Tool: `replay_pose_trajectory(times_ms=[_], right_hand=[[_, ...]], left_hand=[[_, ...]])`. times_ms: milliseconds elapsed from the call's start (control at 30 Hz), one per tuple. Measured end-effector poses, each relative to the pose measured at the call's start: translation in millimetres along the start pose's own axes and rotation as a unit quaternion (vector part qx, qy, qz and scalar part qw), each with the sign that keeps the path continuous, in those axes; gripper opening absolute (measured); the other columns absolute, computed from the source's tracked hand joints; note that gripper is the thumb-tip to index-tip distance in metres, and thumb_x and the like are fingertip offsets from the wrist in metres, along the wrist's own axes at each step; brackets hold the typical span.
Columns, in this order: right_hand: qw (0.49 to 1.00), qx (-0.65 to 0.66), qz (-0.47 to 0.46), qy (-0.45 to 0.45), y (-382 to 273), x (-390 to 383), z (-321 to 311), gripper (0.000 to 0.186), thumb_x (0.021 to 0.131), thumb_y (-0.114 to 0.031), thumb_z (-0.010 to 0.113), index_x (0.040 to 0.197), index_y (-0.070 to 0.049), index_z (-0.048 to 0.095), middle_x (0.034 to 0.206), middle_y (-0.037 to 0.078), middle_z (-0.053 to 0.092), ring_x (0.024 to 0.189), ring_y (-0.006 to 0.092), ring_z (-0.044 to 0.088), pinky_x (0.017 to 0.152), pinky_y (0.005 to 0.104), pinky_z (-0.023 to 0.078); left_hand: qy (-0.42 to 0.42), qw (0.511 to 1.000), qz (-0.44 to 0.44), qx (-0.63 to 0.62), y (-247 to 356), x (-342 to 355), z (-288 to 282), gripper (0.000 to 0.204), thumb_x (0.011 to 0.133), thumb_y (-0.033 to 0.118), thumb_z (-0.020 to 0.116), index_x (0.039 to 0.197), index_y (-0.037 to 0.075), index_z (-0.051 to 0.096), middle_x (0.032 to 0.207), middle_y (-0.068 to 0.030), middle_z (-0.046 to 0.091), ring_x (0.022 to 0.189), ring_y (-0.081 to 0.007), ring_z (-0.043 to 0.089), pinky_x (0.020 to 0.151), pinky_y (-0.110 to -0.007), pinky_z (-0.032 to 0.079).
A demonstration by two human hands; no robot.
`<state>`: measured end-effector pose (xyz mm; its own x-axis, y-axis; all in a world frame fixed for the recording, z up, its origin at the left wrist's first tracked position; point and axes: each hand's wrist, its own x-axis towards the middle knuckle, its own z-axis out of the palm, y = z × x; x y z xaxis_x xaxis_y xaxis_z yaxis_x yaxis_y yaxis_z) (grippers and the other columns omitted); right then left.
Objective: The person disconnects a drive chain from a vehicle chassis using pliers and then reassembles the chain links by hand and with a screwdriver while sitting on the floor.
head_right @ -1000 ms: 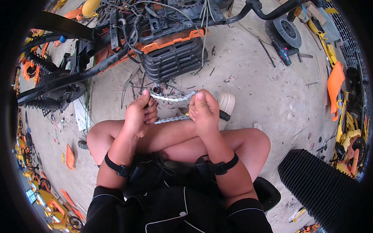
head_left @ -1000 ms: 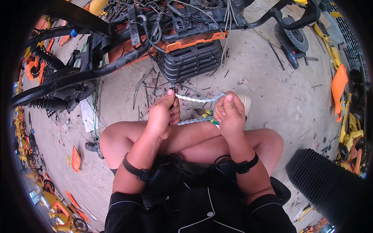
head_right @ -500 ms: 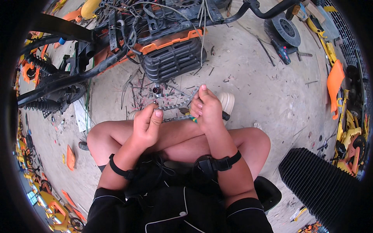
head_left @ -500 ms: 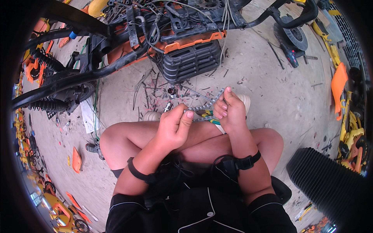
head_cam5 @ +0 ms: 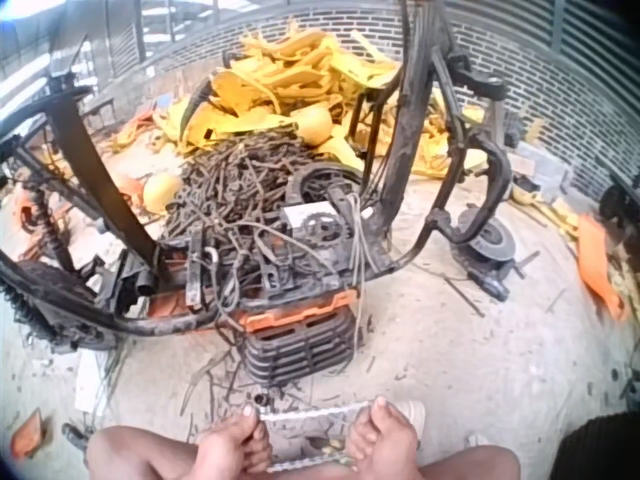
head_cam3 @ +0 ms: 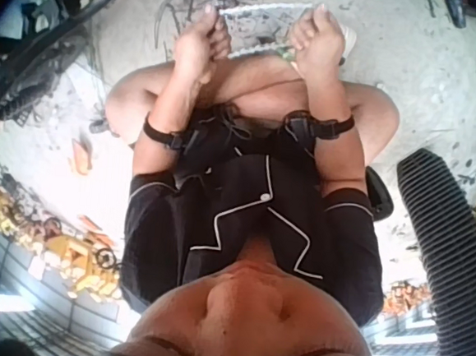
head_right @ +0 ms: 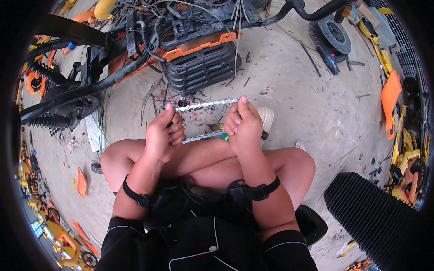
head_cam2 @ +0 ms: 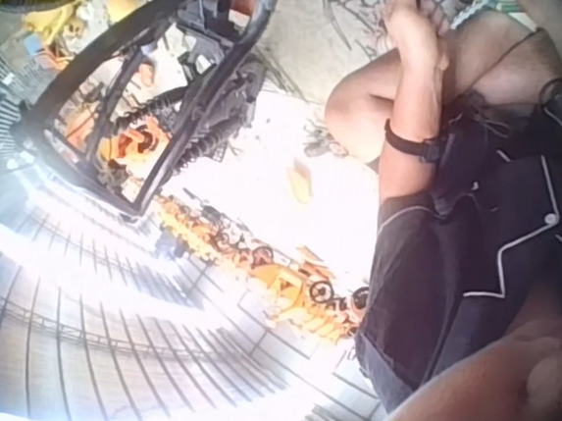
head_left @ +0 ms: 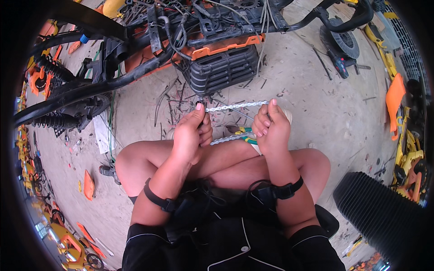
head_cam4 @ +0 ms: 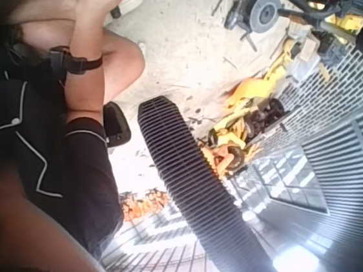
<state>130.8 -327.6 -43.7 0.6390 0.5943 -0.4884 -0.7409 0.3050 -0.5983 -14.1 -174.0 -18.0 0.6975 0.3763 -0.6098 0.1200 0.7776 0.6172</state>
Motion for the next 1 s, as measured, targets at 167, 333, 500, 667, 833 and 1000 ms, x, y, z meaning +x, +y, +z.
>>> replay_pose_trajectory(times_ms=[167,333,500,667,833,1000], right_hand=[[0.987,0.019,0.157,0.035,-7.1,12.4,-15.3,0.037,0.106,-0.040,0.049,0.086,-0.010,0.051,0.060,-0.004,0.037,0.047,0.0091,0.030,0.046,0.0277,0.028],[0.986,0.021,0.168,0.015,-11.3,12.8,-18.1,0.036,0.106,-0.041,0.050,0.086,-0.010,0.051,0.060,-0.004,0.037,0.048,0.0093,0.030,0.047,0.0280,0.028],[0.988,0.028,0.148,0.007,-11.1,12.4,-14.4,0.037,0.106,-0.040,0.050,0.085,-0.009,0.050,0.059,-0.004,0.036,0.047,0.0091,0.029,0.046,0.0270,0.029],[0.981,-0.144,-0.089,-0.092,-3.9,-5.4,8.6,0.039,0.107,-0.034,0.050,0.082,-0.004,0.051,0.058,-0.004,0.036,0.046,0.0055,0.030,0.043,0.0246,0.029],[0.986,-0.122,-0.087,-0.070,-1.7,-8.2,10.2,0.039,0.108,-0.031,0.047,0.080,-0.005,0.049,0.060,-0.002,0.035,0.047,0.0073,0.032,0.042,0.0252,0.029],[0.991,-0.092,-0.064,-0.069,-3.5,-5.8,10.0,0.041,0.108,-0.035,0.047,0.080,-0.005,0.049,0.059,-0.002,0.035,0.046,0.0082,0.032,0.043,0.0260,0.030]], left_hand=[[-0.015,0.925,0.254,0.282,-23.2,-11.7,4.1,0.034,0.107,0.025,0.051,0.080,0.003,0.053,0.065,0.0000,0.051,0.058,-0.0108,0.042,0.055,-0.028,0.039],[-0.040,0.892,0.290,0.345,-21.2,-15.7,2.5,0.032,0.106,0.022,0.052,0.083,0.000,0.053,0.064,-0.0054,0.051,0.059,-0.0118,0.046,0.055,-0.030,0.041],[-0.022,0.942,0.230,0.243,-17.4,-11.5,5.1,0.038,0.108,0.033,0.047,0.080,0.007,0.048,0.062,0.0013,0.043,0.051,-0.0075,0.036,0.047,-0.025,0.030],[0.029,0.995,-0.006,-0.098,17.9,5.9,-0.1,0.040,0.108,0.041,0.043,0.080,0.012,0.044,0.058,0.0068,0.027,0.045,-0.0069,0.020,0.043,-0.026,0.021],[0.010,0.995,-0.035,-0.097,21.8,2.4,-2.9,0.040,0.108,0.041,0.043,0.081,0.012,0.044,0.060,0.0061,0.029,0.047,-0.0077,0.022,0.046,-0.025,0.022],[0.013,0.998,0.032,-0.060,19.0,3.2,-2.1,0.038,0.108,0.038,0.045,0.082,0.010,0.047,0.060,0.0059,0.030,0.048,-0.0074,0.025,0.046,-0.025,0.026]])
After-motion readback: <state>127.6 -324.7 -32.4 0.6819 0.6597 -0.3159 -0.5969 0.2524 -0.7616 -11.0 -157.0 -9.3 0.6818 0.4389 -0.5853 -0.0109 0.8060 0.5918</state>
